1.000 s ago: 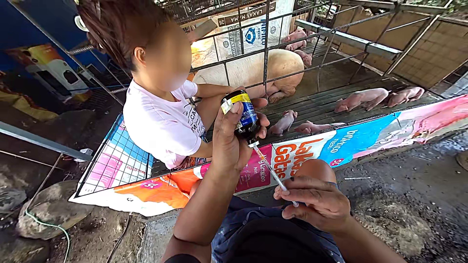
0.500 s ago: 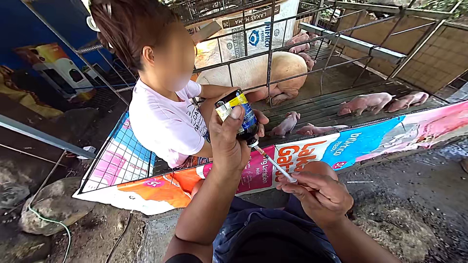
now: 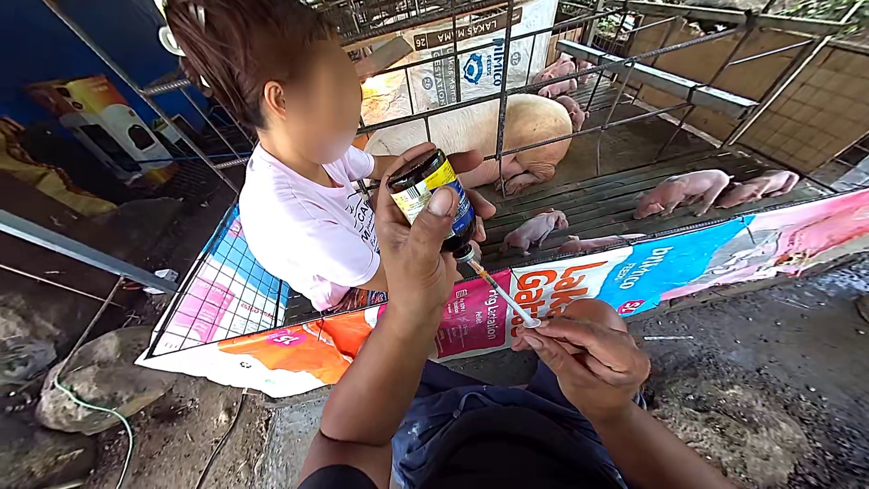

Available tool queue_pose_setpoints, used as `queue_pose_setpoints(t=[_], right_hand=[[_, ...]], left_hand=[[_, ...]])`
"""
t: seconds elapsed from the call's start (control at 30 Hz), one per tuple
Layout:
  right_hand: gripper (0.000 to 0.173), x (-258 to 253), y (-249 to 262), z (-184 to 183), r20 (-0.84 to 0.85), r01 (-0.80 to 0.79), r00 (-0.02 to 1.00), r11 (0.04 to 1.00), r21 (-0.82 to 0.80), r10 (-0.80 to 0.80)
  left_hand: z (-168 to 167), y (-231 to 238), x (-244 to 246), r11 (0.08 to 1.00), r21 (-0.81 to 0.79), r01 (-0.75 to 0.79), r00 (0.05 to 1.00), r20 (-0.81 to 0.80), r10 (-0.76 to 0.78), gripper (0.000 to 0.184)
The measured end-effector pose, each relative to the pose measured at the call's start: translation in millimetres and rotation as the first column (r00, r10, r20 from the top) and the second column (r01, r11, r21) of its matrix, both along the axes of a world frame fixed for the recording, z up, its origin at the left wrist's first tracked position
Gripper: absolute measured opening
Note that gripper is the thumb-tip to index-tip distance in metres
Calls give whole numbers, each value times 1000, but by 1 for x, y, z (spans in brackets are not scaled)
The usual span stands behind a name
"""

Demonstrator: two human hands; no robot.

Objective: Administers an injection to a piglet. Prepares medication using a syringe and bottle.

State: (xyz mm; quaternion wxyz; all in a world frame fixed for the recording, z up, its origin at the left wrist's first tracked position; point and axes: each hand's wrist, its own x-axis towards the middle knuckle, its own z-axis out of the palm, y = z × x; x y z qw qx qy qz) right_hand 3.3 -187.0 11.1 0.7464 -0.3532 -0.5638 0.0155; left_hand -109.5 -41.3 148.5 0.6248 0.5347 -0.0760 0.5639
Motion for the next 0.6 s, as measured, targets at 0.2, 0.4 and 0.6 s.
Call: queue_pose_setpoints(t=[0.2, 0.4, 0.6], right_hand=[[16, -1, 1, 1, -8, -16, 1000, 1000, 7, 16], [19, -1, 1, 2, 4, -31, 999, 999, -17, 31], [24, 0, 0, 2, 73, -44, 996, 993, -108, 52]], left_hand=[[8, 1, 3, 999, 42, -4, 1000, -22, 5, 47], [15, 3, 3, 995, 100, -18, 999, -47, 22, 42], [24, 3, 3, 988, 145, -46, 995, -76, 58, 38]])
